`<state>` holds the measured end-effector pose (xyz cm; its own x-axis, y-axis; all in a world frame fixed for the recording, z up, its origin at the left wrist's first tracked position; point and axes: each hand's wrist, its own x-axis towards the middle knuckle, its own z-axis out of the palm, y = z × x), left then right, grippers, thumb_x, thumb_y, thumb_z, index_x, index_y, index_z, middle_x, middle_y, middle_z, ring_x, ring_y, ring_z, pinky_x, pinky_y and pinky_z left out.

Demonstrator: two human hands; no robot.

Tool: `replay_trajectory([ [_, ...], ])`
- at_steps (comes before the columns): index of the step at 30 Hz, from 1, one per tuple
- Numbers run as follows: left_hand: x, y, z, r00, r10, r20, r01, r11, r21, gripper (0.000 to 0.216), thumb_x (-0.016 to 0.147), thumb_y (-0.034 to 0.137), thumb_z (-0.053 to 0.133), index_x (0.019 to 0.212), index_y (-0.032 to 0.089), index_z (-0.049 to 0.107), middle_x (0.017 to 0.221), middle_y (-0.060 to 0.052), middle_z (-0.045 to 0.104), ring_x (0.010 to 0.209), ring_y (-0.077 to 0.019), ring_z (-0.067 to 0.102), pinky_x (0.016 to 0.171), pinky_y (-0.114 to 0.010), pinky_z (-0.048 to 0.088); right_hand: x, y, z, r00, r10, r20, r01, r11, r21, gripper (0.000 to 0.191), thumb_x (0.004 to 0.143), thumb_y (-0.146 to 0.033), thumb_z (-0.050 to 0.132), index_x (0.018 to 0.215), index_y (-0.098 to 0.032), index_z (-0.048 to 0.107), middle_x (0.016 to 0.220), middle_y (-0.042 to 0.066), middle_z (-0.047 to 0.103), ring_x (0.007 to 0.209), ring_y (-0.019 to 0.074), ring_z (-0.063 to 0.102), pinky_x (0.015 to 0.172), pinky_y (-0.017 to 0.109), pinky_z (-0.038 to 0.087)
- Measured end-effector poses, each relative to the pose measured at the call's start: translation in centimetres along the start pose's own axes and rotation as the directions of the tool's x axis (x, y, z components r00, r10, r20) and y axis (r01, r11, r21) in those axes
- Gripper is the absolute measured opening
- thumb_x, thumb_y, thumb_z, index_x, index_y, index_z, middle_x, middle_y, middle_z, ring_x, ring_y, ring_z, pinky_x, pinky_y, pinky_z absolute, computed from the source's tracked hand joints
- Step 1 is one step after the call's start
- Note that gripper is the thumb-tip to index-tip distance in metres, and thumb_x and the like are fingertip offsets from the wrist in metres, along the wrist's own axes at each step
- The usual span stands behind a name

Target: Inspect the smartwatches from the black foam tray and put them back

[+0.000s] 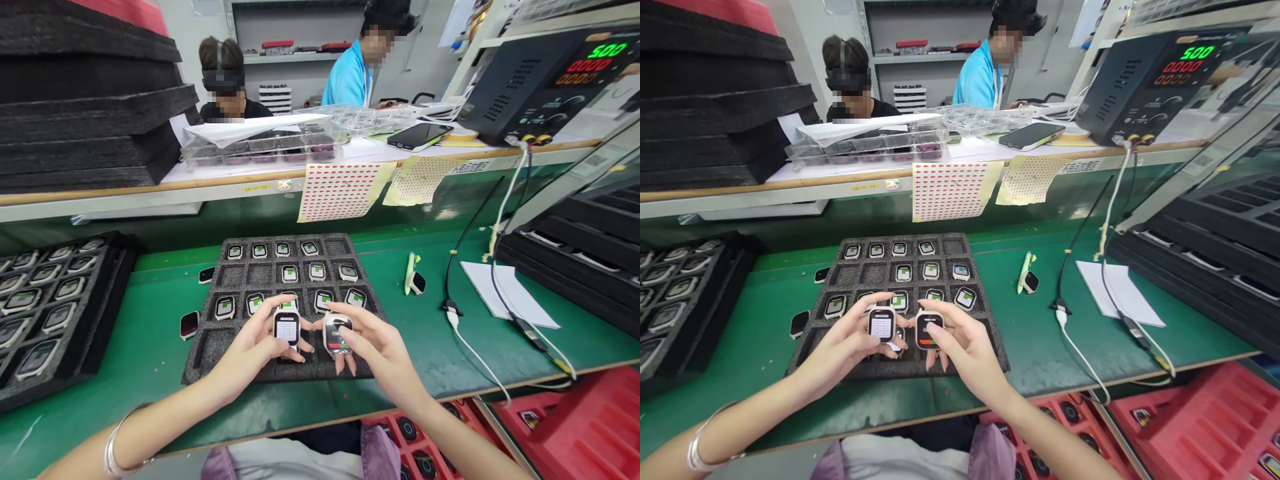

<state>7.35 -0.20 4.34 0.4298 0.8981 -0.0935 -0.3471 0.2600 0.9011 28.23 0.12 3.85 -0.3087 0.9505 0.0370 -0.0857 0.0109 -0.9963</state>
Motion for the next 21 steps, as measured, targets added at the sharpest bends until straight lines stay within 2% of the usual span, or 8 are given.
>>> replay_trajectory([
  [5,0.1,-0.2,0.1,0.999,0.022,-0.03,-0.019,0.997,0.076,0.028,0.091,0.025,0.048,0.119,0.021,0.046,0.1,-0.009,0.062,0.079,-0.0194,0.065,0.066,-0.032,0.054,-0.2,0.0,-0.1,1.0,-0.001,0.026,0.001,1.0,0.017,0.03,0.09,-0.029,0.055,0.119,-0.021,0.055,0.091,0.006,0.065,0.05,0.0093,0.059,0.042,0.019,0.042],
  [9,0.3,-0.3,0.1,0.997,0.053,-0.052,-0.047,0.993,0.112,0.022,0.091,0.027,0.05,0.112,0.019,0.049,0.095,-0.009,0.063,0.075,-0.0185,0.064,0.058,-0.028,0.054,-0.4,0.0,0.0,0.999,-0.008,0.037,0.007,1.0,0.026,0.029,0.091,-0.028,0.055,0.119,-0.022,0.055,0.094,0.006,0.066,0.051,0.0093,0.06,0.042,0.018,0.043],
  [13,0.1,0.0,0.2,0.999,0.022,-0.043,-0.021,1.0,0.013,0.026,0.089,0.019,0.049,0.115,0.02,0.048,0.103,-0.009,0.062,0.085,-0.021,0.064,0.069,-0.034,0.054,-0.3,0.0,0.0,1.0,-0.005,0.01,0.004,1.0,0.022,0.029,0.089,-0.029,0.058,0.117,-0.021,0.057,0.089,0.005,0.065,0.051,0.0106,0.061,0.043,0.02,0.046],
  [16,-0.2,0.6,0.5,0.999,-0.006,-0.041,0.004,0.998,-0.07,0.035,0.086,0.011,0.046,0.12,0.021,0.045,0.11,-0.01,0.061,0.09,-0.0218,0.063,0.079,-0.037,0.051,-0.1,-0.1,0.1,1.0,0.0,-0.019,0.0,1.0,0.024,0.03,0.088,-0.03,0.059,0.117,-0.02,0.057,0.093,0.006,0.065,0.051,0.0102,0.06,0.044,0.021,0.048],
  [21,-0.5,1.2,0.7,0.998,-0.023,-0.056,0.019,0.998,-0.065,0.042,0.084,0.007,0.044,0.124,0.021,0.042,0.106,-0.01,0.061,0.088,-0.0211,0.062,0.08,-0.038,0.049,0.3,-0.2,0.2,0.999,-0.005,-0.045,0.006,1.0,0.024,0.03,0.088,-0.03,0.059,0.115,-0.019,0.056,0.094,0.007,0.067,0.051,0.0094,0.06,0.044,0.02,0.048],
])
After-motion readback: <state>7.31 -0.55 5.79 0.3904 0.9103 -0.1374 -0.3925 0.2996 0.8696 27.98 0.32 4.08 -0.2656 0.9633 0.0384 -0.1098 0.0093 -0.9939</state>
